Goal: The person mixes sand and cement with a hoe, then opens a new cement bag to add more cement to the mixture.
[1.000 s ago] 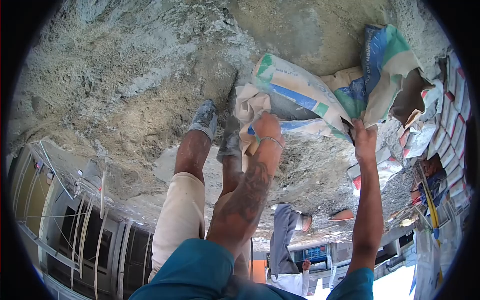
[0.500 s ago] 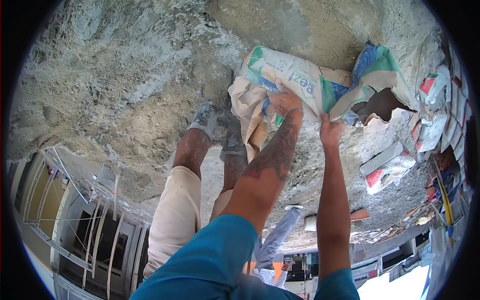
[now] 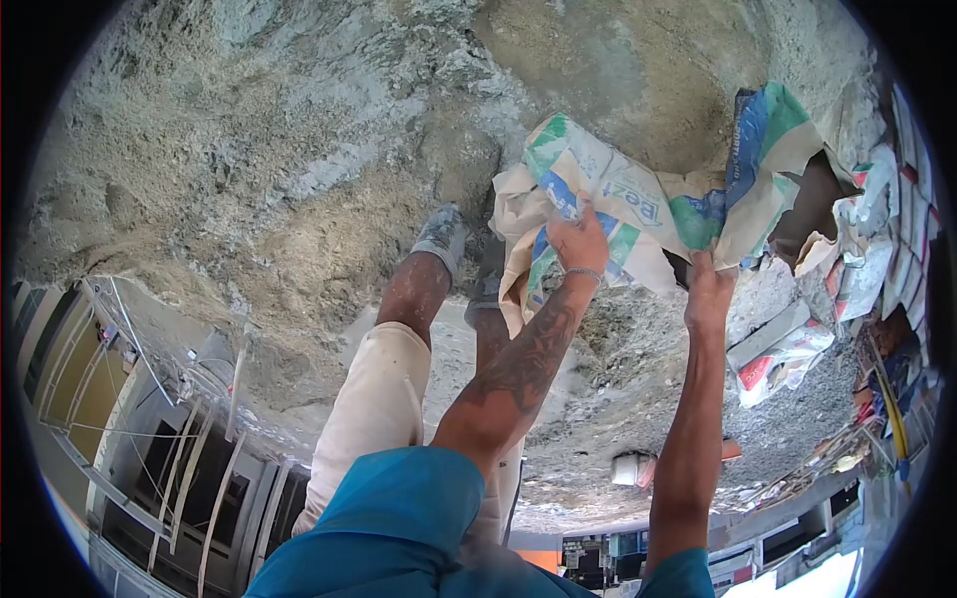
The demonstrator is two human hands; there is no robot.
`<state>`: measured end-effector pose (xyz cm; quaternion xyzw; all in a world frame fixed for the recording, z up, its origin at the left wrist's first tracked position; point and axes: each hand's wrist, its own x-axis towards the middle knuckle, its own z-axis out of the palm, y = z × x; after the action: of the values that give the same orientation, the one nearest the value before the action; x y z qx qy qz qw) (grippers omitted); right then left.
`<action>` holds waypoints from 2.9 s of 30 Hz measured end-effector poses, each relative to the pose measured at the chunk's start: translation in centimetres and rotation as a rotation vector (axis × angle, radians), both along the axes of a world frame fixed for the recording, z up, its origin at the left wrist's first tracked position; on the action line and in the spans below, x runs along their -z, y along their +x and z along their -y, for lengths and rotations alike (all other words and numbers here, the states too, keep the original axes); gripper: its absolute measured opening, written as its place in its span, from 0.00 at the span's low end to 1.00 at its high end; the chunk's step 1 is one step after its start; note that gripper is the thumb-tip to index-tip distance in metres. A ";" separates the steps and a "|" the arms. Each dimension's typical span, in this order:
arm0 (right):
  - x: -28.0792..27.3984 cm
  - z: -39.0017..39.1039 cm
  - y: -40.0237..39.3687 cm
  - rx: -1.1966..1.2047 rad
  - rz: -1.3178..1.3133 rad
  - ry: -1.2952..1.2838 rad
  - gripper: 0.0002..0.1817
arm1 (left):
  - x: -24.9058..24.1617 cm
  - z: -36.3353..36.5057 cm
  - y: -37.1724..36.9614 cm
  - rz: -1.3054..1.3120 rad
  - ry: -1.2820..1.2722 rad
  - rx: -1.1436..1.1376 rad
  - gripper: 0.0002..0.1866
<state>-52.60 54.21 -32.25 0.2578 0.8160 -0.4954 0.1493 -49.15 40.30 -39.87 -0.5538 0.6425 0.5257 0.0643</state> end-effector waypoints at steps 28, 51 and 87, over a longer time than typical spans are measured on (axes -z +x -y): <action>-13.8 51.9 14.1 -0.313 0.262 -0.186 0.12 | -14.1 49.7 19.8 0.035 -0.087 -0.451 0.21; 3.1 101.2 23.3 -1.050 0.487 -0.336 0.20 | -13.4 38.7 55.2 0.866 0.591 -0.835 0.22; -2.4 92.5 26.9 -0.678 0.499 -0.157 0.20 | 3.6 82.0 35.4 -0.364 0.673 -1.722 0.36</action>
<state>-25.75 -38.30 -29.85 0.0747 0.7532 -0.4013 0.5158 -13.77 -41.72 -43.49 -0.6998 -0.1736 0.6288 -0.2910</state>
